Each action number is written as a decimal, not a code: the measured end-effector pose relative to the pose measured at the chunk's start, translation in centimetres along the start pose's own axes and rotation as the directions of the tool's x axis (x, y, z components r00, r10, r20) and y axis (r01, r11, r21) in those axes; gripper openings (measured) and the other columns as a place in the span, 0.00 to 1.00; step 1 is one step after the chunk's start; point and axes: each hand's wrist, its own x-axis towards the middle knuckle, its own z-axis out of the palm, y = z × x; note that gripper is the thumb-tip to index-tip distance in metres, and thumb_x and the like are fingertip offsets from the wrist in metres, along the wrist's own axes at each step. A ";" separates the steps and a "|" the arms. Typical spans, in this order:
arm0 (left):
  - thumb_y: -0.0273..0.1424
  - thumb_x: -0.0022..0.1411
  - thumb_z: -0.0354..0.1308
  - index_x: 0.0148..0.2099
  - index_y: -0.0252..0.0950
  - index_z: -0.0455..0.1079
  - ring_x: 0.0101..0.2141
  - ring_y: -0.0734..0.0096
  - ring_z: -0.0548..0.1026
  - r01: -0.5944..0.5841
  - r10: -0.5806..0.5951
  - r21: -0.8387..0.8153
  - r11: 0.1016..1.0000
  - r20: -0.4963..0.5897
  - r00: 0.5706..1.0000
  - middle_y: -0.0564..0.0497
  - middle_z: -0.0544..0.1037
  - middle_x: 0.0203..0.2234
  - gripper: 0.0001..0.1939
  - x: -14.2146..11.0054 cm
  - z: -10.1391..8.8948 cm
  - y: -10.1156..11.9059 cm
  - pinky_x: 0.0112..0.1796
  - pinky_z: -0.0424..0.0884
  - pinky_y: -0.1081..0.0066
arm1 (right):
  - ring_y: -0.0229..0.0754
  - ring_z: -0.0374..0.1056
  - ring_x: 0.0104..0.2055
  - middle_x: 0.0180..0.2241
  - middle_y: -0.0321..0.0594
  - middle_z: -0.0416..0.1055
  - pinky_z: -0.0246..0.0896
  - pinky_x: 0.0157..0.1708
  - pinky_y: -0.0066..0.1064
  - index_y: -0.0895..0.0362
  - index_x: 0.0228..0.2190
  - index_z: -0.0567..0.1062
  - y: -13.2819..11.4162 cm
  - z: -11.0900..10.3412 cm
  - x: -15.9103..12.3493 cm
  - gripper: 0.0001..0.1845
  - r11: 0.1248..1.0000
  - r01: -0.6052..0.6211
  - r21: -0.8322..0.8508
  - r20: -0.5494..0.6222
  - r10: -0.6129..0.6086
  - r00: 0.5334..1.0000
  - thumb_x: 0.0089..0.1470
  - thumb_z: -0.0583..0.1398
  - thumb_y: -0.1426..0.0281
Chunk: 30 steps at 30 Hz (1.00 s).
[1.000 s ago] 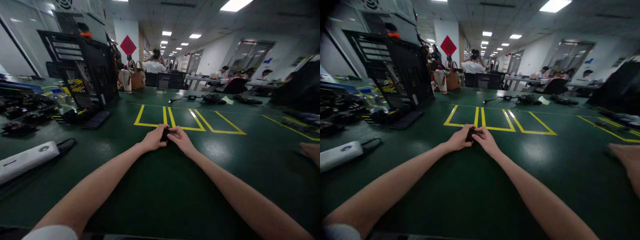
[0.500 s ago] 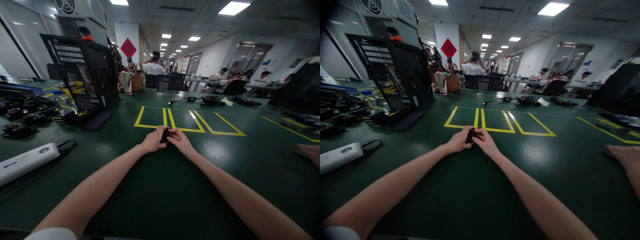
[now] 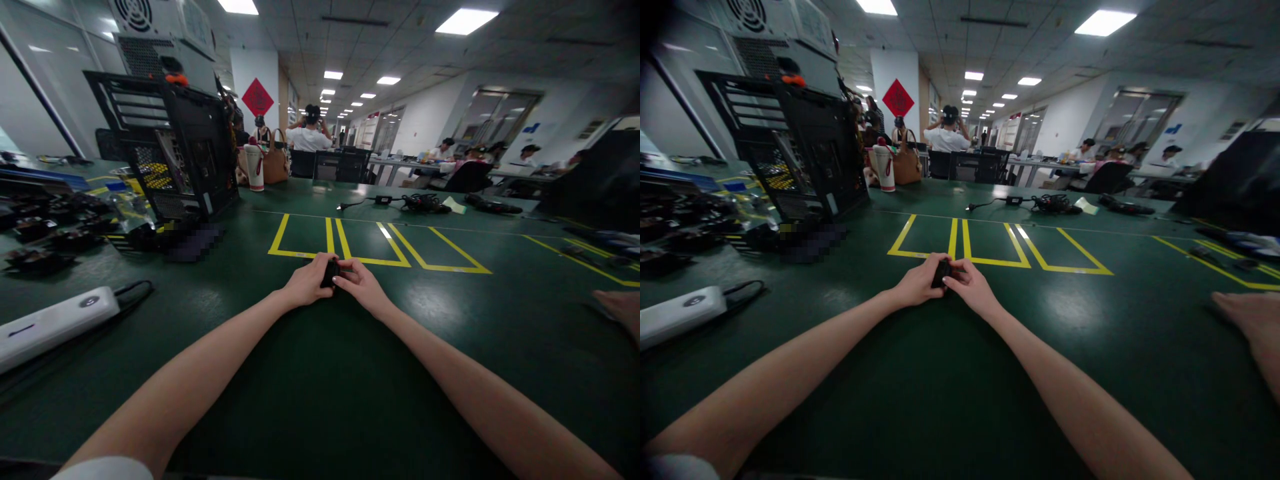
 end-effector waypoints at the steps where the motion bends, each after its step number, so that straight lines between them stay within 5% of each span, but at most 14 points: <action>1: 0.31 0.48 0.55 0.52 0.39 0.45 0.42 0.62 0.67 0.000 0.000 0.002 1.000 -0.003 1.000 0.46 0.59 0.48 0.31 0.0 0.0 0.0 0.38 0.67 0.62 | 0.40 0.65 0.43 0.40 0.37 0.65 0.61 0.46 0.37 0.53 0.37 0.65 0.1 0.1 0.0 0.16 1.000 0.010 0.014 -0.001 -0.010 1.000 0.43 0.60 0.68; 14: 0.31 0.48 0.55 0.52 0.40 0.46 0.41 0.62 0.68 -0.011 0.011 -0.017 1.000 -0.001 1.000 0.46 0.60 0.47 0.31 0.0 0.0 0.0 0.38 0.67 0.63 | 0.41 0.63 0.46 0.43 0.39 0.64 0.58 0.48 0.40 0.54 0.40 0.65 -0.1 -0.1 0.0 0.17 0.998 -0.031 -0.062 -0.018 0.030 0.999 0.45 0.58 0.68; 22: 0.30 0.48 0.55 0.52 0.40 0.45 0.44 0.61 0.67 -0.003 0.003 -0.012 1.000 0.005 1.000 0.46 0.59 0.48 0.30 0.0 0.0 0.0 0.39 0.67 0.62 | 0.39 0.64 0.45 0.38 0.36 0.64 0.59 0.48 0.36 0.54 0.33 0.67 0.0 0.3 -0.1 0.10 0.996 0.073 -0.043 -0.046 -0.075 0.996 0.44 0.59 0.69; 30: 0.30 0.48 0.55 0.53 0.40 0.45 0.43 0.61 0.67 0.007 -0.007 0.003 1.000 0.014 1.000 0.46 0.59 0.48 0.31 0.0 0.0 0.0 0.40 0.66 0.62 | 0.42 0.63 0.47 0.44 0.39 0.64 0.58 0.48 0.39 0.54 0.40 0.65 0.1 0.0 -0.1 0.18 0.997 -0.021 -0.077 -0.027 0.019 0.999 0.44 0.59 0.68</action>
